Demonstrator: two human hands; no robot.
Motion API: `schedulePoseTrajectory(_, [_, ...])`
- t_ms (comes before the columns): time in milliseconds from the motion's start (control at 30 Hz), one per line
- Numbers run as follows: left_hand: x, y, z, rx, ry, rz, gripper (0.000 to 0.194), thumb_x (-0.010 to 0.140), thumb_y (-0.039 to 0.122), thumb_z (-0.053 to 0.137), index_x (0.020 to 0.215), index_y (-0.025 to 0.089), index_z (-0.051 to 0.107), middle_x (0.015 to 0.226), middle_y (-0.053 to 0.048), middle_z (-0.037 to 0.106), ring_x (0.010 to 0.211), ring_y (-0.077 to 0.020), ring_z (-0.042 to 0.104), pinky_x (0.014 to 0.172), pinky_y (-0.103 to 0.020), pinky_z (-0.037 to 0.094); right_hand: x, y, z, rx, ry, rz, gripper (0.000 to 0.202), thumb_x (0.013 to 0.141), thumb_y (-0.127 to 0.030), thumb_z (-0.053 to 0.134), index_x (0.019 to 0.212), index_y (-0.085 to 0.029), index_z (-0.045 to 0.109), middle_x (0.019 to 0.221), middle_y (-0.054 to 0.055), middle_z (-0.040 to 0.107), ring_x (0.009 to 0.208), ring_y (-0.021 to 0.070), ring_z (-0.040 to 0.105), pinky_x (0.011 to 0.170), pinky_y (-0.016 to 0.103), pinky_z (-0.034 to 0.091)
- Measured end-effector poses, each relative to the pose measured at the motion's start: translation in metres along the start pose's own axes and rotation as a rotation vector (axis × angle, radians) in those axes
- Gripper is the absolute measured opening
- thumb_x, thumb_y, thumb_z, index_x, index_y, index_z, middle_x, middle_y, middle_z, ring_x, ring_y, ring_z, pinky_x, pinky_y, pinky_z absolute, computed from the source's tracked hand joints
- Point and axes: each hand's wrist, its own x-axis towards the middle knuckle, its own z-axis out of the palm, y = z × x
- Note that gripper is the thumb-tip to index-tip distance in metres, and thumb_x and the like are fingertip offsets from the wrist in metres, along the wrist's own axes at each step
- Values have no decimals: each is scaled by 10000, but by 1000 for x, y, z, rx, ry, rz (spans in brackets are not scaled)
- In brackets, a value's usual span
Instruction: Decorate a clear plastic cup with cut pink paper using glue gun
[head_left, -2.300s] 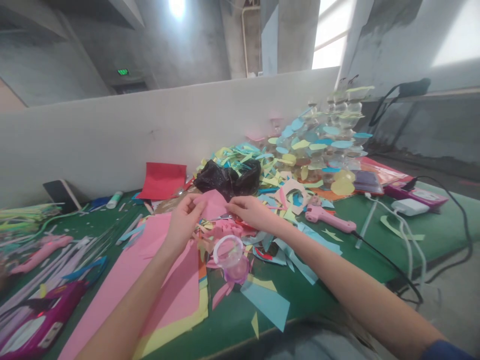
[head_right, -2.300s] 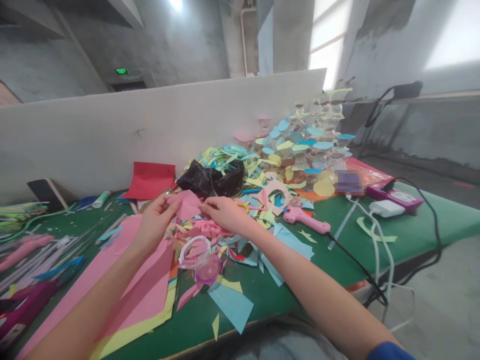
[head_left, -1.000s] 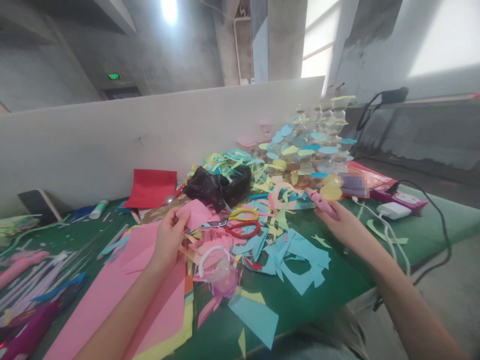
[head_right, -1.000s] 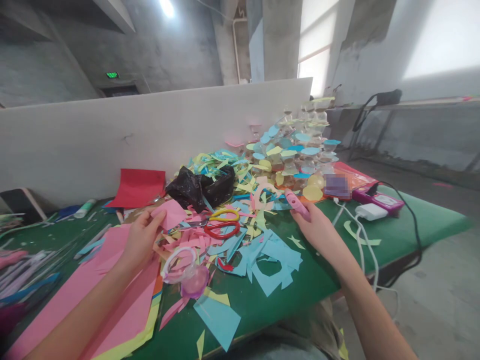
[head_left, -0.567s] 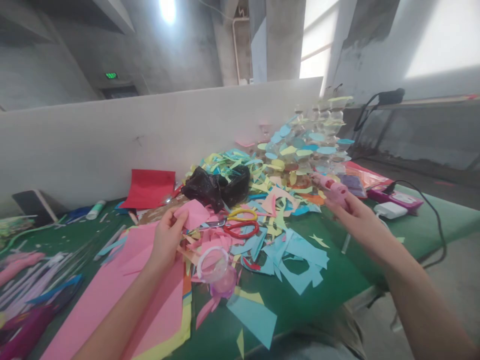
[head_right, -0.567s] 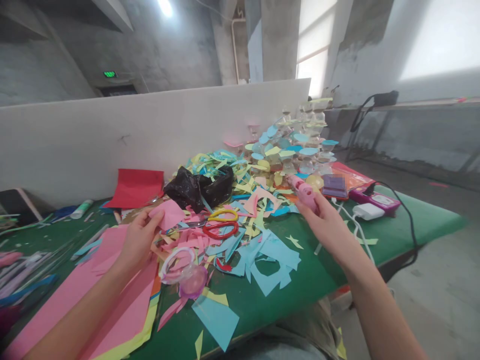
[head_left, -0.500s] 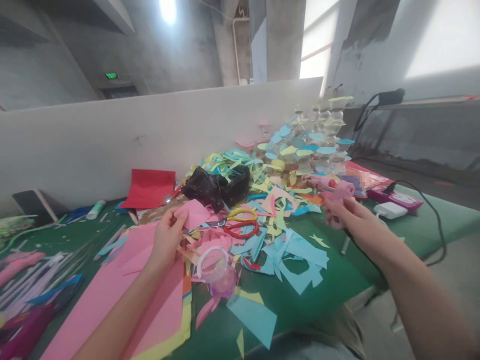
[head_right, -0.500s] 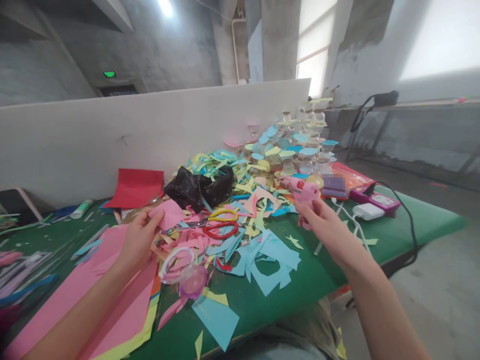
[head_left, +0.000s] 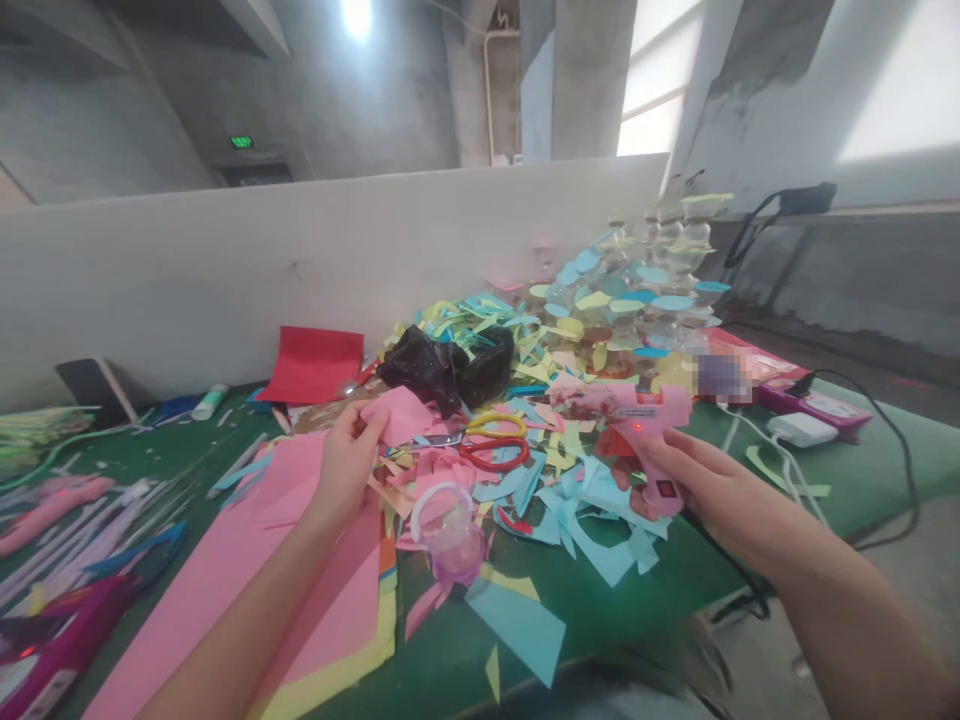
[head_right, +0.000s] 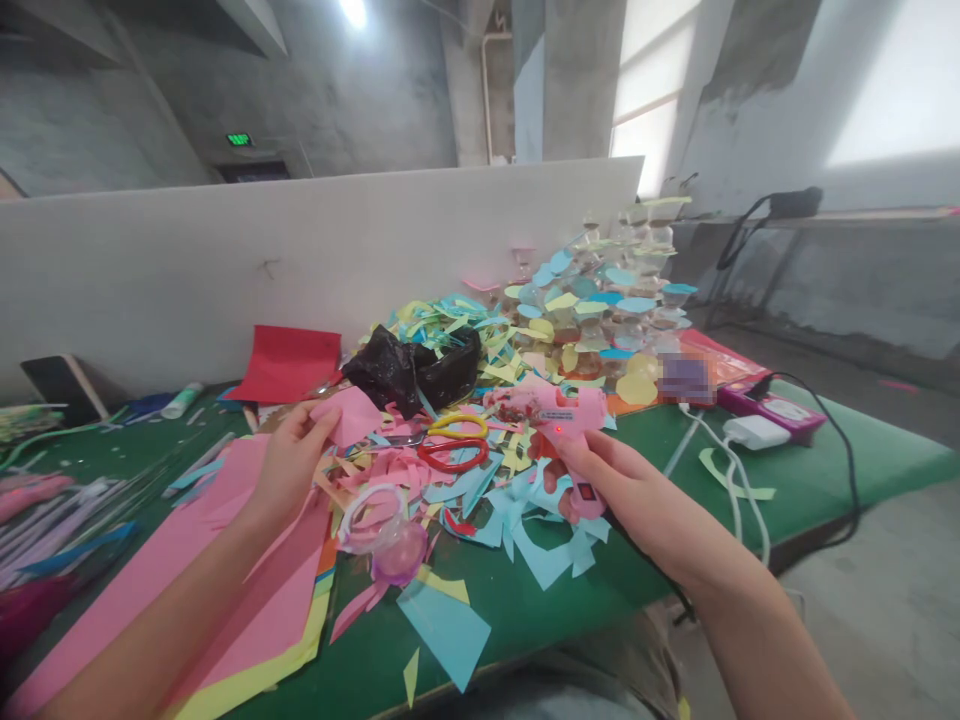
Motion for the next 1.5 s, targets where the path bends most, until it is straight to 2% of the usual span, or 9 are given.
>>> schedulePoseTrajectory(133, [0, 0, 0, -1, -10, 25, 229, 734, 403, 666, 834, 202, 624, 688, 36, 538, 614, -126, 482, 537, -216, 387, -8, -14, 10, -232, -46, -124, 495, 750, -733, 554, 770, -253, 675, 616, 56, 648, 549, 219, 599, 531, 341, 512])
schedulePoseTrajectory(233, [0, 0, 0, 9, -8, 23, 228, 737, 406, 663, 831, 203, 623, 681, 38, 523, 613, -128, 473, 537, -221, 383, -13, -18, 16, -321, -128, -158, 492, 731, -736, 551, 610, -262, 604, 532, 37, 570, 488, 187, 515, 523, 335, 476])
schedulePoseTrajectory(333, [0, -1, 0, 16, -9, 31, 209, 741, 388, 655, 824, 199, 619, 683, 35, 527, 621, -129, 475, 551, -223, 382, -17, -11, 23, -375, -192, -150, 515, 785, -716, 505, 548, -260, 534, 511, 24, 532, 494, 174, 480, 537, 324, 449])
schedulePoseTrajectory(400, [1, -3, 0, 23, -21, 37, 208, 745, 386, 653, 824, 197, 616, 697, 33, 540, 634, -129, 478, 568, -224, 382, -20, -5, 29, -404, -205, -142, 508, 804, -703, 499, 568, -254, 520, 528, 15, 530, 511, 168, 474, 542, 315, 438])
schedulePoseTrajectory(567, [3, -7, -1, 41, -33, 53, 202, 761, 391, 648, 814, 199, 613, 699, 38, 528, 652, -129, 474, 592, -225, 374, -23, 5, 45, -439, -191, -103, 471, 755, -711, 534, 640, -256, 499, 560, -4, 511, 532, 170, 474, 503, 303, 423])
schedulePoseTrajectory(733, [3, -12, -3, 51, -34, 60, 208, 773, 390, 649, 858, 202, 625, 711, 36, 538, 639, -129, 486, 584, -229, 379, -22, 10, 54, -473, -180, -111, 508, 804, -713, 487, 593, -256, 423, 550, -7, 487, 537, 161, 443, 494, 295, 387])
schedulePoseTrajectory(933, [2, -12, -2, 48, -46, 36, 225, 775, 398, 649, 880, 200, 626, 692, 40, 527, 615, -128, 490, 565, -229, 380, -21, 14, 63, -478, -172, -132, 494, 812, -706, 466, 630, -249, 428, 550, -19, 483, 534, 148, 429, 509, 287, 386])
schedulePoseTrajectory(1067, [1, -8, -1, 48, -31, 37, 208, 762, 383, 644, 858, 200, 620, 692, 42, 535, 630, -129, 481, 583, -231, 375, -21, 12, 65, -502, -178, -135, 468, 840, -663, 458, 643, -241, 418, 550, -32, 458, 540, 136, 406, 512, 275, 368])
schedulePoseTrajectory(1500, [2, -8, 0, 30, -29, 44, 227, 752, 384, 643, 877, 194, 628, 718, 34, 543, 657, -133, 480, 612, -241, 377, -19, 15, 63, -496, -175, -109, 469, 852, -675, 443, 689, -237, 415, 572, -40, 457, 541, 130, 399, 519, 276, 348])
